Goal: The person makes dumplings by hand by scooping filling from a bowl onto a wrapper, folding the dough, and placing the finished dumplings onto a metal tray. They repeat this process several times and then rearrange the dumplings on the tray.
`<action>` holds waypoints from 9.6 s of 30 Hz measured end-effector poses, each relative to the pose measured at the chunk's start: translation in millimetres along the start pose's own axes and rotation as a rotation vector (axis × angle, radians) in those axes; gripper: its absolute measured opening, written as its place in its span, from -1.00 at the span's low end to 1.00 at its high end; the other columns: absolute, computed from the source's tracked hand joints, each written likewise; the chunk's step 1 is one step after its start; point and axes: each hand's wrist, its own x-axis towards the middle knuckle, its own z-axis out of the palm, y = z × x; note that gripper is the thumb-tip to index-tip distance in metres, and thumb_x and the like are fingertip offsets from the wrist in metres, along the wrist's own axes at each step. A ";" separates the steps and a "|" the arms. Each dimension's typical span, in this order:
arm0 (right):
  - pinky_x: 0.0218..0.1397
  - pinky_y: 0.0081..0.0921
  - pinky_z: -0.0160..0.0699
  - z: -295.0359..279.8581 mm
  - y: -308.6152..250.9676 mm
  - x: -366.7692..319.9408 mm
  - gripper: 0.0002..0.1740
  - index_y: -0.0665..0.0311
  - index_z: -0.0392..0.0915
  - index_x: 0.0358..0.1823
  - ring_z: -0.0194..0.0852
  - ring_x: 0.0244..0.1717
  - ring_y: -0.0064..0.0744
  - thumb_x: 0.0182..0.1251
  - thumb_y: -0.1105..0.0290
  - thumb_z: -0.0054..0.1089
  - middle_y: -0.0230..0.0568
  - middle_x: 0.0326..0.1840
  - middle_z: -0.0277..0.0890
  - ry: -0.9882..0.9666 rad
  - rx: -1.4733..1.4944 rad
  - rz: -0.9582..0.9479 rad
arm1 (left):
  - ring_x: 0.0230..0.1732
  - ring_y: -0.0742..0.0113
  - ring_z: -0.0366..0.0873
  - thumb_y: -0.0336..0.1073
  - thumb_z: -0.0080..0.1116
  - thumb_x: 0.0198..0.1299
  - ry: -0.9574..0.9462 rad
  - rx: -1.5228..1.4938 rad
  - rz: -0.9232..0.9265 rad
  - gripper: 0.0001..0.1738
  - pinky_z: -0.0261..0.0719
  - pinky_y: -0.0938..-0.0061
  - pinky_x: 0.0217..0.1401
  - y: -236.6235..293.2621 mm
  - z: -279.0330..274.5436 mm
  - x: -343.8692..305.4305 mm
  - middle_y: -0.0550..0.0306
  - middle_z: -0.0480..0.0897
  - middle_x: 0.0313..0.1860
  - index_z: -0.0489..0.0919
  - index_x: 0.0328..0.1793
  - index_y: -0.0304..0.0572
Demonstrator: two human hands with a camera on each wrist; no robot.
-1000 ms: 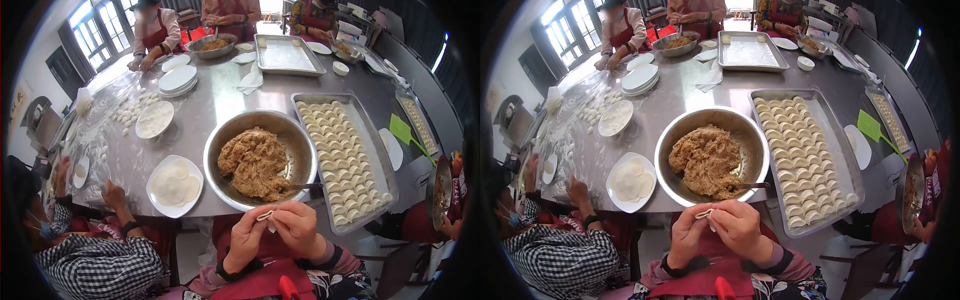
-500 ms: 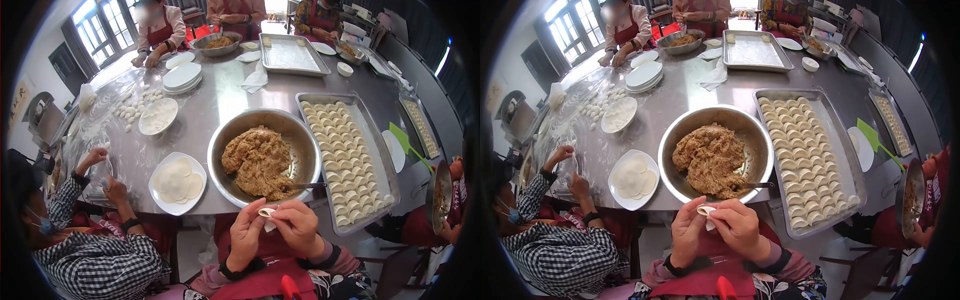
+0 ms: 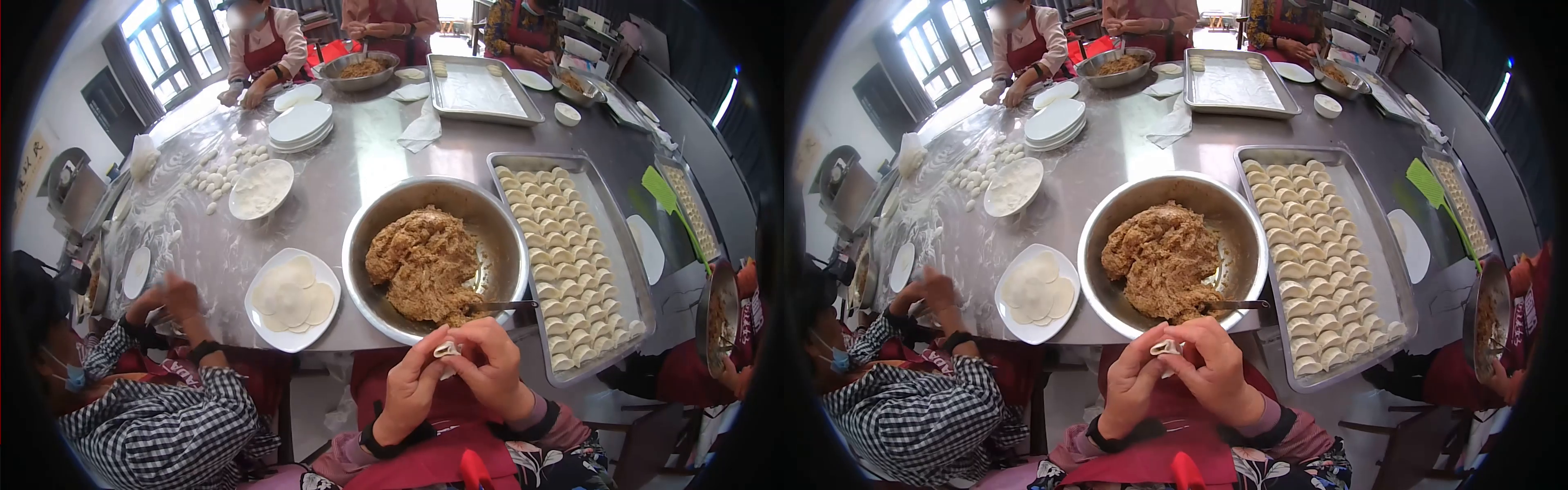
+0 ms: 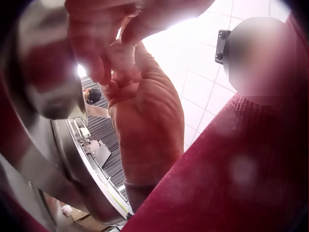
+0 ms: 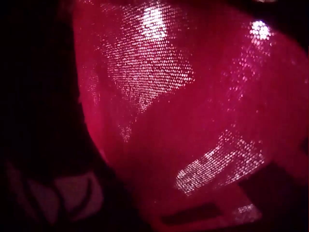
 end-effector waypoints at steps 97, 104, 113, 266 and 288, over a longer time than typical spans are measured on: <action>0.41 -0.21 0.14 -6.7 19.3 4.1 -0.83 0.27 0.69 -0.20 0.13 0.42 -0.04 0.17 0.50 0.23 -0.10 0.19 0.50 -0.012 0.227 -0.070 | 0.35 0.26 0.26 0.20 -0.05 0.29 -0.191 -0.831 -0.299 -0.26 0.17 0.24 0.44 3.8 8.9 9.9 0.03 0.33 0.28 0.17 0.34 -0.26; 0.45 -0.14 0.04 -19.9 42.2 6.2 -0.85 0.18 0.71 -0.29 0.11 0.43 -0.01 0.08 0.49 0.30 -0.19 0.18 0.51 -0.217 0.231 -0.194 | 0.31 0.34 0.29 0.16 -0.08 0.34 -0.287 -0.745 -0.363 -0.29 0.22 0.35 0.38 9.1 5.2 14.7 0.08 0.34 0.26 0.21 0.34 -0.29; 0.45 -0.14 0.01 -35.9 43.0 16.7 -0.79 0.10 0.71 -0.29 -0.03 0.49 -0.01 -0.03 0.47 0.39 -0.21 0.33 0.37 -0.432 0.138 -0.215 | 0.26 0.33 0.33 0.13 -0.26 0.42 -0.361 -0.641 -0.438 -0.31 0.29 0.39 0.31 15.3 6.6 21.4 -0.02 0.37 0.22 0.22 0.33 -0.41; -0.27 -0.48 0.49 -53.7 33.2 33.4 -0.86 0.38 0.61 -0.22 0.55 -0.37 -0.26 0.22 0.50 0.20 -0.11 -0.39 0.55 -0.110 -0.170 0.073 | -0.21 0.12 0.52 -0.44 0.20 -0.05 0.436 1.220 0.282 -0.93 0.47 0.29 -0.11 -1.4 -212.5 73.3 0.05 0.58 -0.37 0.53 -0.43 -0.21; -0.49 -0.56 0.37 -51.1 36.7 39.8 -0.90 0.39 0.53 -0.25 0.45 -0.57 -0.53 0.29 0.50 0.09 -0.21 -0.60 0.48 0.055 -0.080 0.213 | 0.24 0.04 0.45 -0.50 -0.21 0.35 0.479 -0.783 -0.122 -0.52 0.67 0.26 0.07 -5.2 -101.4 15.3 -0.14 0.40 0.26 0.17 0.40 -0.24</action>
